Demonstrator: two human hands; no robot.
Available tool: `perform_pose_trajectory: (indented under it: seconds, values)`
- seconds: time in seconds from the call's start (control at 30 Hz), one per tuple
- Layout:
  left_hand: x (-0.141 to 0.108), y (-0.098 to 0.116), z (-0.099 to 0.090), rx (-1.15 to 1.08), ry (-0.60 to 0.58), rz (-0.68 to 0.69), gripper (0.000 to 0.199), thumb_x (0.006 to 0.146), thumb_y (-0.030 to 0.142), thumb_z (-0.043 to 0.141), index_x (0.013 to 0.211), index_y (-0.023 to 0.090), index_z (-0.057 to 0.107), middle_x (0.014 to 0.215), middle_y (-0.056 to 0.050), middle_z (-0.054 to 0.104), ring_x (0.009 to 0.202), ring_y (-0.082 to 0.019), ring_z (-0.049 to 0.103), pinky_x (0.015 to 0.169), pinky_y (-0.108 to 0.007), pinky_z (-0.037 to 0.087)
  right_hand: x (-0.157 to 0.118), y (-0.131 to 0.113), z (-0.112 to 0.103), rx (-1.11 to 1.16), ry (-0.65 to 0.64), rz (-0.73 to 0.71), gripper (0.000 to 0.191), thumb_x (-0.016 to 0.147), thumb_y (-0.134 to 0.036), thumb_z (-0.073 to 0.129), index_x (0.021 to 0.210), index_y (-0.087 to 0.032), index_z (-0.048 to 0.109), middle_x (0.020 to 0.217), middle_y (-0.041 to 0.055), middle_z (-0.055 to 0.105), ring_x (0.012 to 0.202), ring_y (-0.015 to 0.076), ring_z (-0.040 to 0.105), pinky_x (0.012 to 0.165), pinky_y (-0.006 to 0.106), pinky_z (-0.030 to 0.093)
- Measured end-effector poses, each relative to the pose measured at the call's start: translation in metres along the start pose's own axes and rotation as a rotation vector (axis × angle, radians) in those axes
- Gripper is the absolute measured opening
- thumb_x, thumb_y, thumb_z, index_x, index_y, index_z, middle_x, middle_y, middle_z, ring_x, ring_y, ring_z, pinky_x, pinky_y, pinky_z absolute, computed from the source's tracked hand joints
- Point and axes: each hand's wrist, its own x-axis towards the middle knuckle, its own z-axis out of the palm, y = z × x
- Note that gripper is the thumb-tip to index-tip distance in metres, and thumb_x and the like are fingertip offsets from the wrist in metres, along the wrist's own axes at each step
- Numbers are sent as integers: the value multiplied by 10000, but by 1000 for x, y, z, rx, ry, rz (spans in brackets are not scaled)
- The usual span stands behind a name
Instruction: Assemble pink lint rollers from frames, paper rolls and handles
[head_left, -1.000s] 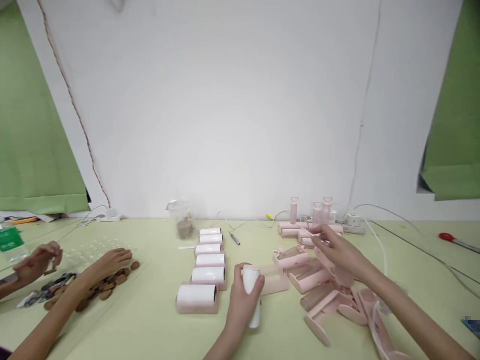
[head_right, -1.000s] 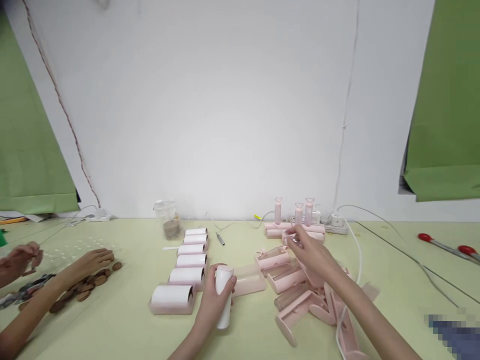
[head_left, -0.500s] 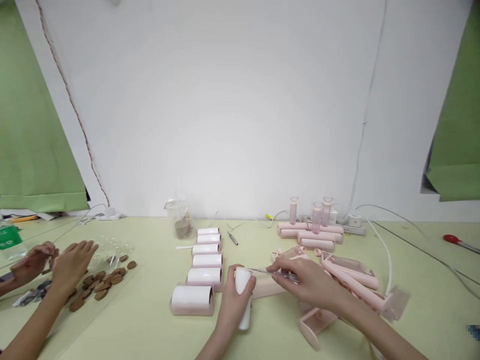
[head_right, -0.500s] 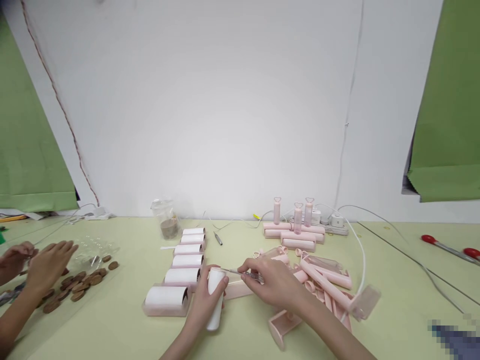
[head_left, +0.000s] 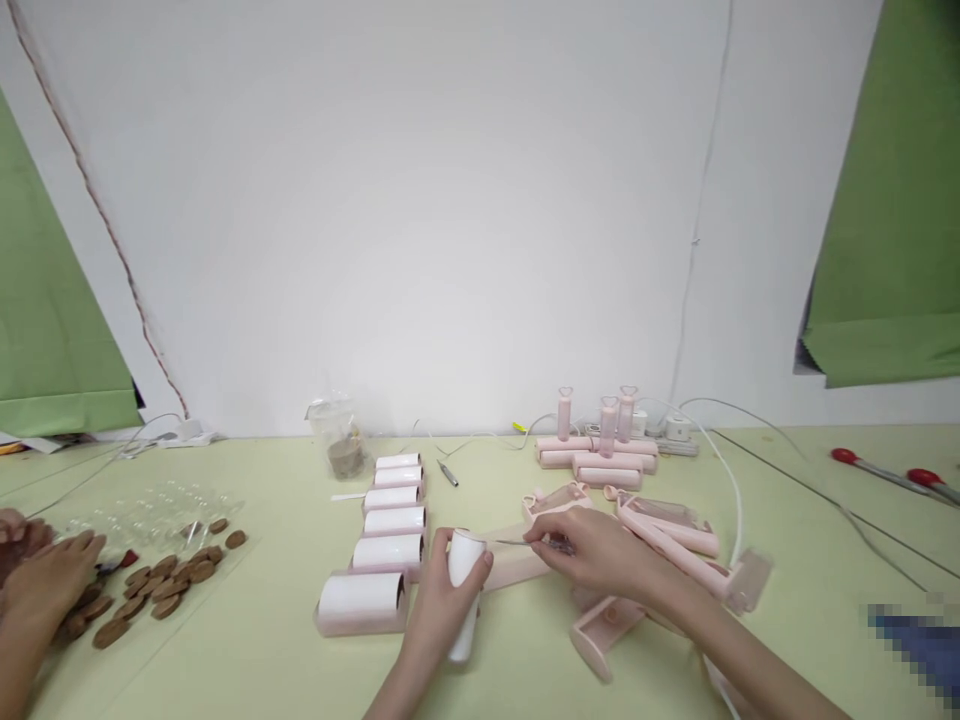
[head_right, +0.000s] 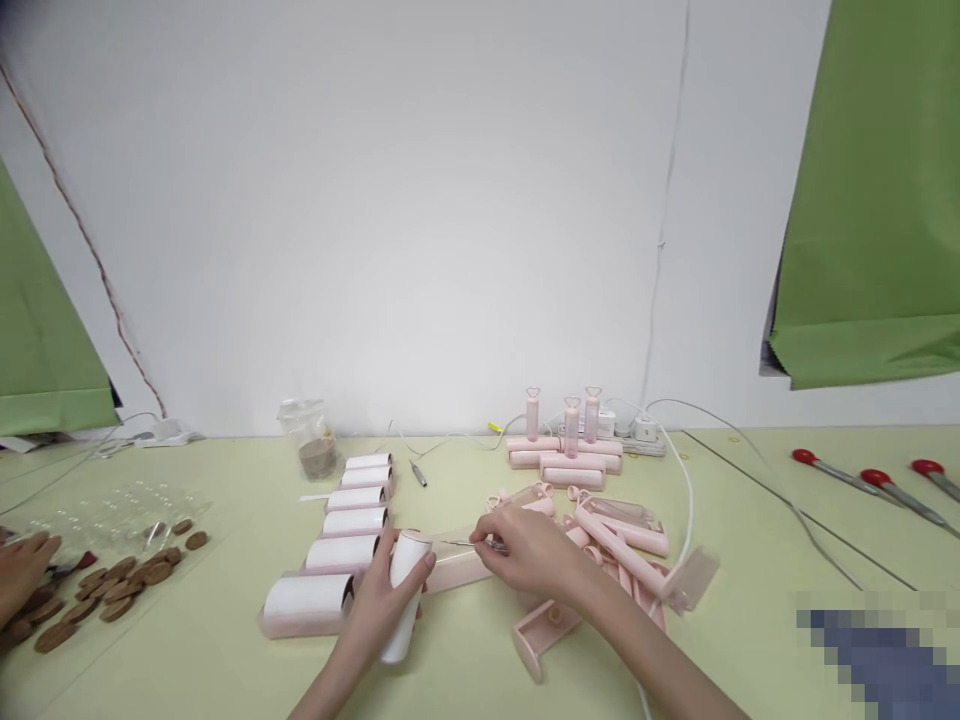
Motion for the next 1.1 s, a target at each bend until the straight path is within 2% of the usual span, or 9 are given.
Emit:
perform_pose_trajectory:
  seconds: [0.13, 0.4, 0.63, 0.8, 0.93, 1.03, 1.1]
  values:
    - [-1, 0, -2, 42, -14, -45, 350, 690, 509, 530, 837, 225, 388, 587, 44, 497, 423, -122, 507, 372, -214, 419, 0, 3, 1, -71, -17, 52, 212, 748, -262, 437, 781, -226, 643, 666, 14, 643, 579, 149, 550, 483, 219, 307]
    - [5, -8, -4, 17, 14, -51, 361, 690, 510, 533, 865, 222, 405, 574, 40, 514, 427, -122, 515, 385, -218, 430, -4, -12, -3, 7, 58, -17, 230, 794, -303, 420, 880, -239, 624, 643, 2, 604, 589, 138, 531, 521, 224, 330]
    - [2, -3, 0, -17, -2, -40, 377, 661, 512, 568, 852, 227, 412, 597, 38, 510, 451, -122, 508, 380, -215, 438, -4, -12, -2, 36, 38, -25, 239, 800, -314, 408, 867, -242, 625, 613, -5, 600, 557, 131, 525, 501, 218, 318]
    - [1, -5, 4, -2, -11, -78, 371, 663, 502, 570, 875, 232, 429, 525, 57, 492, 372, -111, 476, 339, -203, 395, -2, -9, 0, -5, 77, -16, 231, 785, -302, 419, 826, -235, 636, 611, 0, 615, 553, 136, 535, 498, 217, 316]
    - [2, -6, 1, 43, -3, -138, 466, 649, 515, 580, 972, 224, 410, 508, 46, 515, 352, -132, 483, 331, -221, 385, 3, 2, 6, 9, 125, 90, 218, 763, -310, 443, 827, -237, 638, 659, 6, 637, 591, 152, 561, 505, 223, 323]
    - [5, -6, -8, 88, 0, -196, 589, 637, 553, 567, 1066, 209, 357, 530, 20, 541, 396, -170, 523, 362, -254, 405, 9, 16, 10, 167, 184, 191, 212, 745, -335, 472, 796, -222, 643, 650, 11, 632, 584, 157, 556, 504, 234, 341]
    - [9, -7, -13, 119, 34, -186, 614, 624, 558, 573, 1074, 201, 354, 560, 7, 554, 432, -181, 538, 406, -274, 421, 13, 24, 9, 264, 254, 205, 241, 759, -354, 455, 782, -193, 633, 668, 22, 627, 600, 159, 553, 532, 249, 374]
